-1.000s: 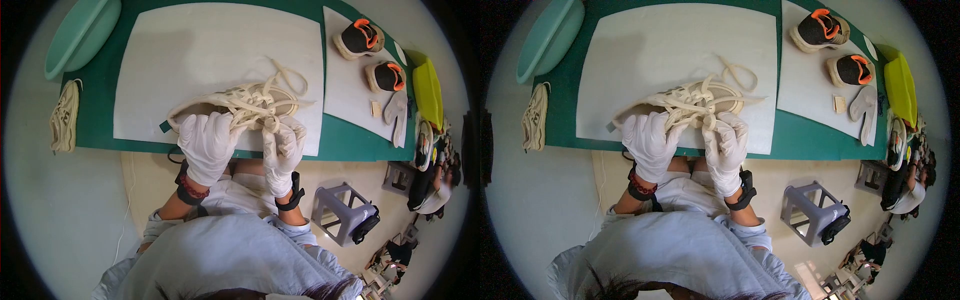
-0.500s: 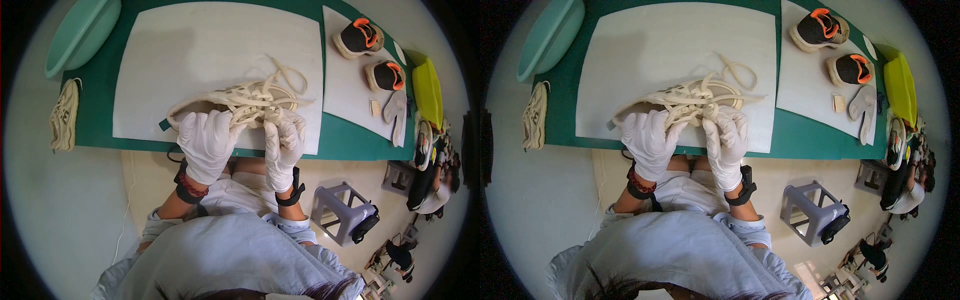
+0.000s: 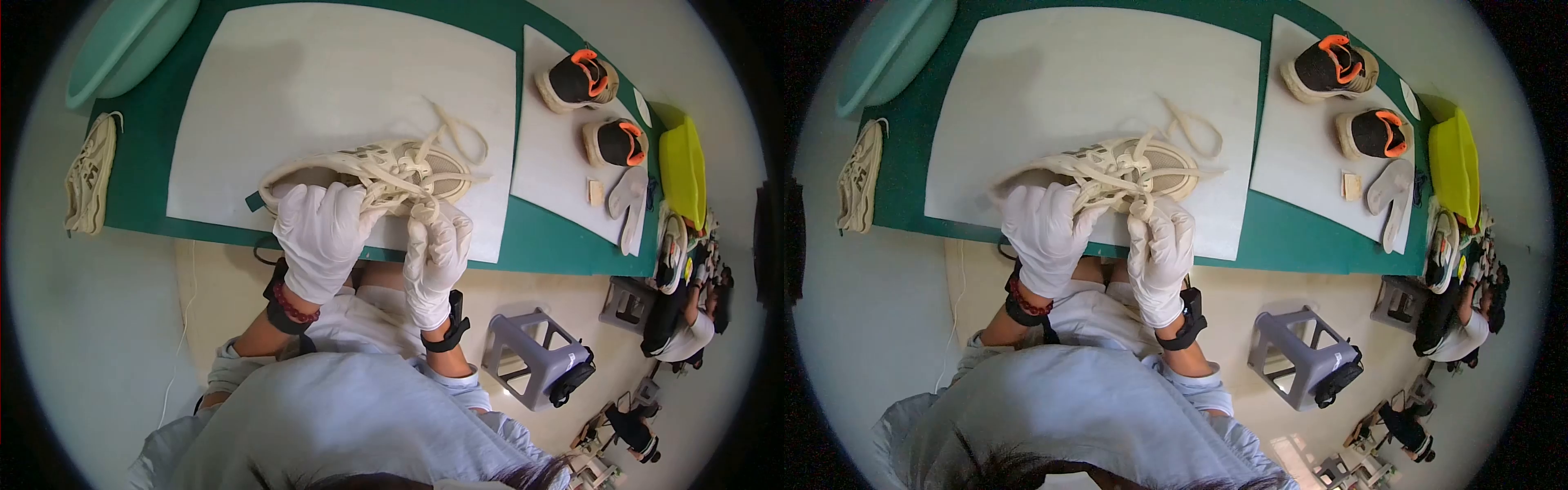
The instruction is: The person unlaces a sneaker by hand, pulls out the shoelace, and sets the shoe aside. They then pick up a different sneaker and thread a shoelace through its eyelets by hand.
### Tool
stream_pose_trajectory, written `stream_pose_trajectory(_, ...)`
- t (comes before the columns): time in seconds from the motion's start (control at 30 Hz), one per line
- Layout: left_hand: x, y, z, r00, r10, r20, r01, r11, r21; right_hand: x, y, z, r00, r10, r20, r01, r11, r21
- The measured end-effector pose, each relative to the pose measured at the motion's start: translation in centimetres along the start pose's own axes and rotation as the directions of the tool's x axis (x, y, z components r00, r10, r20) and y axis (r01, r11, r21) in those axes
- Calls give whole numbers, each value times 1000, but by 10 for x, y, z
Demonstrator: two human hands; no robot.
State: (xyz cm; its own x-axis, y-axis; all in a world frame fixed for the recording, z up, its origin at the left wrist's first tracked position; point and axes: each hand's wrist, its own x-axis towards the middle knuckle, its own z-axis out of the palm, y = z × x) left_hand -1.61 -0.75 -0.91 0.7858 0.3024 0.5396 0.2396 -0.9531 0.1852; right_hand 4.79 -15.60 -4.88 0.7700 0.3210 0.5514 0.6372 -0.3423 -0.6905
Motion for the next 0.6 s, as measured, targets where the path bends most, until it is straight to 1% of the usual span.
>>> stream_pose_trajectory(0.1, -1, 0, -1, 1000, -2, 8, 2, 1000, -8, -3, -1, -2, 1000, 11, 26, -10, 1000, -14)
stream_pose_trajectory(0.2, -2, 1, -1, 1000, -3, -8, 3, 1000, -5, -1, 1, -5, 999, -21, 35, 20, 1000, 14)
stream_pose_trajectory(0.23, -2, 1, 1, 1000, -3, -16, 3, 1000, -3, 2, 5, -5, 998, -67, 5, 66, 996, 61)
stream_pose_trajectory(0.33, -2, -1, 1, 1000, 2, -25, -3, 999, -46, 8, 4, -8, 992, -121, -19, 121, 992, -30)
stream_pose_trajectory(0.37, -2, -1, 0, 1000, 3, -23, -4, 999, -40, 6, 11, -10, 992, -123, 25, 123, 992, -34)
stream_pose_trajectory(0.47, -1, 0, -1, 1000, 6, -27, -7, 999, -34, 5, 23, -6, 994, -104, -35, 105, 994, 30)
stream_pose_trajectory(0.57, -2, -1, 1, 999, 7, -34, -8, 1000, -29, 8, 27, -2, 998, -37, -59, 44, 992, 118)
stream_pose_trajectory(0.6, -2, -1, 1, 999, 8, -36, -9, 1000, -22, 12, 26, -3, 998, -50, -42, 54, 993, 106)
